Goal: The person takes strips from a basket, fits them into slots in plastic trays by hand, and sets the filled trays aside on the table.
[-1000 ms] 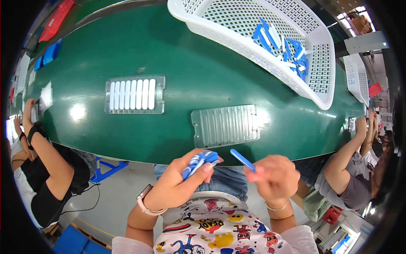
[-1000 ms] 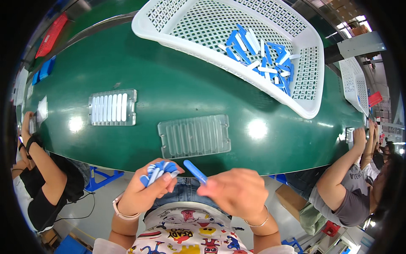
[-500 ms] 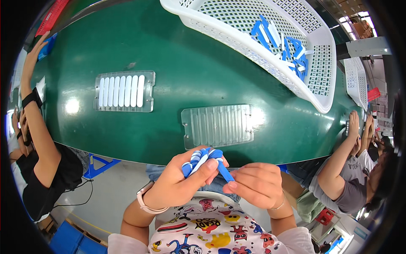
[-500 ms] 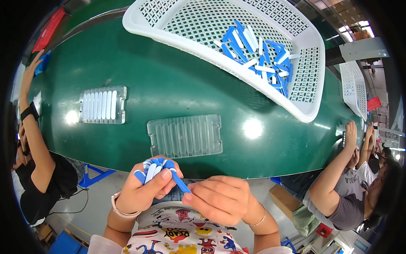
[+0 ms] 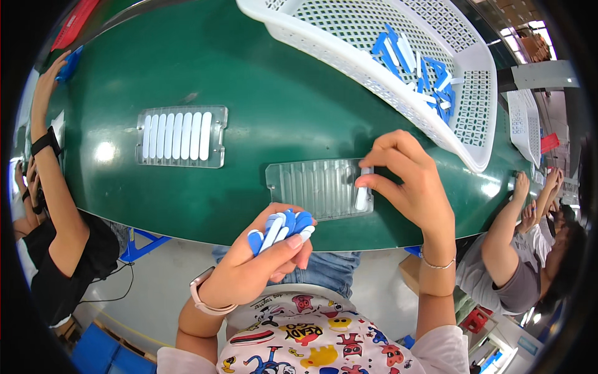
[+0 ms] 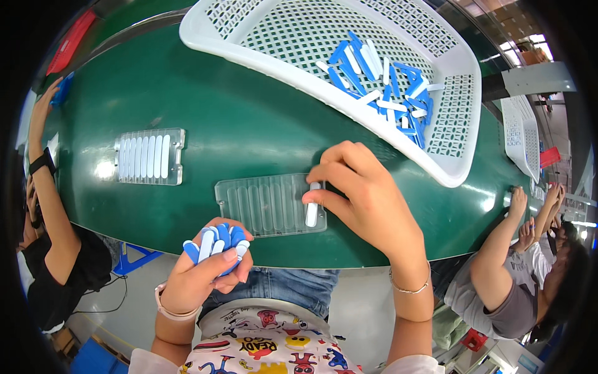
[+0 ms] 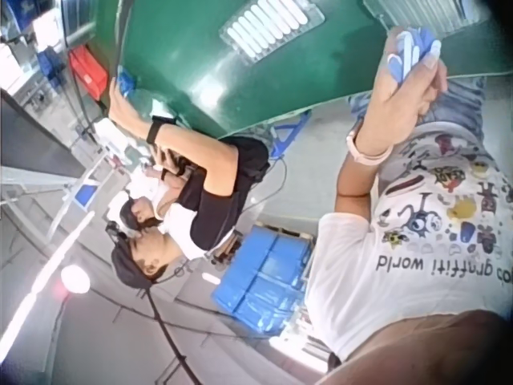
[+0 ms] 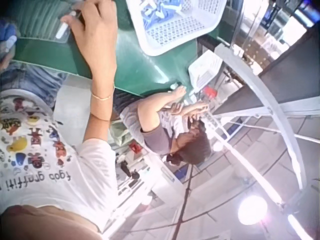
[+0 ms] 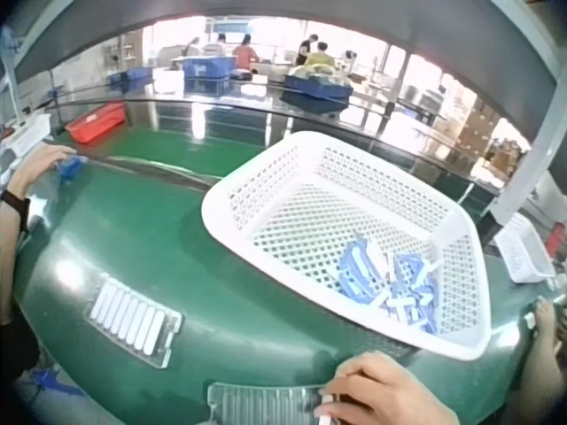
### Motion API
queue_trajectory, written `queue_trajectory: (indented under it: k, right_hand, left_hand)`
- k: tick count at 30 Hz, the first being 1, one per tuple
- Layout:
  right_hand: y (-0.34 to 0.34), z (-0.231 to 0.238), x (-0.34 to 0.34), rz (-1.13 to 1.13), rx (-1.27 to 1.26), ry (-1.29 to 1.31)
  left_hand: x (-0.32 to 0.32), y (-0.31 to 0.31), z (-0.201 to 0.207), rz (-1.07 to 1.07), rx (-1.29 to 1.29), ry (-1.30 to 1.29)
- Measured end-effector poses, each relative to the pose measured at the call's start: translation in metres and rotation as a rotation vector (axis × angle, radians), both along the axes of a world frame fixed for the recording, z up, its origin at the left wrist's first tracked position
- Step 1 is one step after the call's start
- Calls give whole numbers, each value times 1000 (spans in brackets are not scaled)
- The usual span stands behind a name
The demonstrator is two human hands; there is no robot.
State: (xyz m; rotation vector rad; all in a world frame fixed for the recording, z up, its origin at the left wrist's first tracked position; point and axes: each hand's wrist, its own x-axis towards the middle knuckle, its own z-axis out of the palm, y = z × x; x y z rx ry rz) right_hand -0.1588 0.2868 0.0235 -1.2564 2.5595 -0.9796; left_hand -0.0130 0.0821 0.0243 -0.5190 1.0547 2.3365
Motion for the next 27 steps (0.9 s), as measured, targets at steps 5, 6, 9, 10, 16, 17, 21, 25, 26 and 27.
queue_trajectory:
  k: [5, 6, 9, 10, 16, 17, 21, 25, 26, 27]
  right_hand:
    - [-5, -3, -3, -75, 40, -202]
    - [-5, -4, -1, -67, 50, -130]
    - [-8, 0, 13, -47, 53, 128]
    - [-9, 6, 26, -89, -92, -73]
    - [-18, 11, 56, -108, -291, -641]
    - [-17, 9, 55, -183, -331, -780]
    - [-18, 10, 56, -244, -291, -685]
    - [-11, 12, 51, -250, -302, -530]
    - [-8, 10, 49, -291, -345, -390]
    - [-6, 7, 47, -331, -386, -249]
  left_hand:
    - [2, 3, 2, 18, -45, 21]
    - [2, 4, 2, 19, -41, 22]
    - [-1, 7, -2, 7, -139, 142]
    - [-3, 8, -2, -34, -164, 177]
    - [-4, 12, -3, -57, -187, 219]
    - [-5, 11, -3, -36, -222, 159]
    - [-6, 11, -5, -24, -231, 98]
    - [-3, 10, -3, 60, -191, 35]
    - [-3, 10, -3, 80, -169, 15]
    - [-2, 9, -3, 100, -147, -4]
